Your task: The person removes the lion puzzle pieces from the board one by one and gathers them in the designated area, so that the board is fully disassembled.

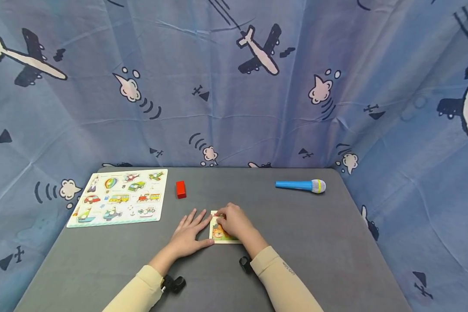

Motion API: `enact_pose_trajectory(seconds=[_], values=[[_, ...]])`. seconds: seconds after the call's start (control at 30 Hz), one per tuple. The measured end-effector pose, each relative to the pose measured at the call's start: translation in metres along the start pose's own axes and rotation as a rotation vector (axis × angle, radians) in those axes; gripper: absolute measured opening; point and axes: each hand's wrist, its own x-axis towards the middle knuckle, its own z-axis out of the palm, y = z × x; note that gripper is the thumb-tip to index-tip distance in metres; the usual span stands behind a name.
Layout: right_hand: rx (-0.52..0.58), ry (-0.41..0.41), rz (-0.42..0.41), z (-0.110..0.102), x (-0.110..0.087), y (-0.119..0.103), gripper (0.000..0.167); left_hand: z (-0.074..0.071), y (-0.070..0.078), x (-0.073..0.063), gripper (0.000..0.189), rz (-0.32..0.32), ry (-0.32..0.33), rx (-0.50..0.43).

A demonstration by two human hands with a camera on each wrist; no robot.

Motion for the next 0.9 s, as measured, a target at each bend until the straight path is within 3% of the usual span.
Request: enact_pose_trajectory(seconds=[0.3, 0.53, 0.9], values=[[-0.017, 0.022, 0.024, -0.001, -0.002, -0.001, 0.021, 0.000, 0.003, 0.001, 0.080, -0.008, -0.010, -0.020], [-0.056, -0.019, 0.009, -0.004, -0.001, -0.010, 0.027, -0.001, 0.002, 0.001, 0.078, -0.022, 0.019, -0.028], [0.078, -0.036, 0.085, 0.004, 0.008, -0.003, 0.027, -0.005, 0.014, 0.006, 0.071, -0.109, 0.050, -0.006]])
